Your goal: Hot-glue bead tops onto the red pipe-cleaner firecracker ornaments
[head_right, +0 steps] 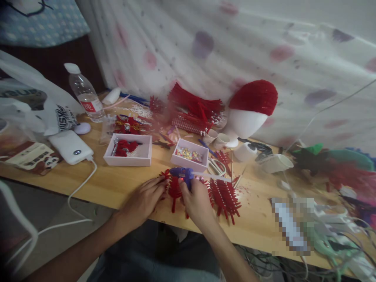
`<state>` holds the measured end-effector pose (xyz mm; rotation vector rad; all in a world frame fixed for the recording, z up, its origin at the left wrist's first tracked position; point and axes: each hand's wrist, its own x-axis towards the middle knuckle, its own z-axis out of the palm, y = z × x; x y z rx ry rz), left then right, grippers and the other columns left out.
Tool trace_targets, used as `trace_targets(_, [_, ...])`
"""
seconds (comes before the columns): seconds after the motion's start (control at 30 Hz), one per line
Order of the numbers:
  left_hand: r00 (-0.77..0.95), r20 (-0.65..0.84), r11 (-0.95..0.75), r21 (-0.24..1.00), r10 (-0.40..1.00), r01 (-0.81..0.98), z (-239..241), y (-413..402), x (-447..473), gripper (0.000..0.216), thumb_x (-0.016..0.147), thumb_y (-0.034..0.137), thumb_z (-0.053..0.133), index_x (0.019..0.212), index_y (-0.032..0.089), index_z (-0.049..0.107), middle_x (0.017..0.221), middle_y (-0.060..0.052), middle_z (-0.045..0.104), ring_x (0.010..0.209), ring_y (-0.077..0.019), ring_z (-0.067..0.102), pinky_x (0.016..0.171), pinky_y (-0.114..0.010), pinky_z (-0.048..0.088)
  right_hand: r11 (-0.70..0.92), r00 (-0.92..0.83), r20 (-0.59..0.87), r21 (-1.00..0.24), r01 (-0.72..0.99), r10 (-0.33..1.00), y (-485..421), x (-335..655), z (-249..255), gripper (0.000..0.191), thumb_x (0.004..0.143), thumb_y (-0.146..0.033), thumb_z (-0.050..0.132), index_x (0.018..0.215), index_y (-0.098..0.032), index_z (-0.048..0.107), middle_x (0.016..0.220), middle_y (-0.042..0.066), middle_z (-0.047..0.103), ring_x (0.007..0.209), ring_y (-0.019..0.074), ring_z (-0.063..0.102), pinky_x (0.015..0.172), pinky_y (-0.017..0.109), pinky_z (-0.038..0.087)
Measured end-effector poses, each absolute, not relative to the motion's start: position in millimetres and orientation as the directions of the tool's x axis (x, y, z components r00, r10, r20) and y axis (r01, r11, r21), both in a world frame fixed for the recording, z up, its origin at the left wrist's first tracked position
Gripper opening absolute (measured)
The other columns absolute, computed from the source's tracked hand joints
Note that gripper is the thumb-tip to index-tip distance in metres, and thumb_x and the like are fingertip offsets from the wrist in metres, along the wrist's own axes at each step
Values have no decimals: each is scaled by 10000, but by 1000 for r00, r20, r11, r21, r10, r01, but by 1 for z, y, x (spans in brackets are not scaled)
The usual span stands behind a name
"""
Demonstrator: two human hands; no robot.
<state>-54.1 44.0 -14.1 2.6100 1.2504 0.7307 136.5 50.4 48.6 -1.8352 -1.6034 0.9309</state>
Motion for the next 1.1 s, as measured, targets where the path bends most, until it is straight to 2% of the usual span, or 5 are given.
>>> trace_targets(0.13, [522, 369, -637, 371, 769, 676, -17, 44, -54, 383, 983, 137, 383, 1325, 123, 555, 1359, -174, 617, 1324, -243, 530, 1097, -432, 457, -123, 77, -97, -688, 715, 992, 52, 136, 45, 329, 901, -518, 450, 717, -245, 448, 539, 16, 589, 510, 192, 599, 475, 258, 384])
trace_targets(0.33, [517, 375, -637, 390, 770, 666, -15, 44, -53, 385, 984, 128, 379, 1329, 131, 551, 1365, -168, 616, 1330, -241, 526, 1101, -447, 455, -82, 65, -51, -673, 735, 997, 53, 133, 42, 297, 900, -495, 441, 733, -251, 469, 539, 36, 596, 543, 215, 604, 492, 274, 387])
trace_targets(0.57, [529, 346, -630, 352, 775, 692, -11, 43, -53, 353, 978, 127, 417, 1290, 80, 575, 1362, -188, 613, 1324, -265, 529, 1106, -437, 453, -68, 69, -23, -620, 782, 997, 56, 132, 41, 308, 903, -495, 439, 723, -248, 476, 553, 26, 582, 531, 193, 559, 501, 273, 346])
trace_targets(0.83, [529, 361, -636, 338, 768, 694, -11, 44, -53, 350, 976, 121, 423, 1291, 95, 575, 1347, -177, 626, 1308, -265, 544, 1094, -432, 460, -32, 45, 6, -610, 792, 999, 56, 132, 40, 299, 918, -474, 421, 756, -235, 496, 591, 26, 578, 604, 197, 571, 552, 272, 360])
trace_targets(1.1, [520, 374, -635, 336, 768, 696, -10, 44, -52, 334, 967, 115, 460, 1277, 88, 581, 1360, -182, 616, 1307, -262, 545, 1085, -431, 467, -11, 48, 43, -624, 781, 998, 57, 131, 32, 315, 907, -491, 417, 733, -235, 475, 639, 55, 604, 617, 206, 566, 540, 282, 325])
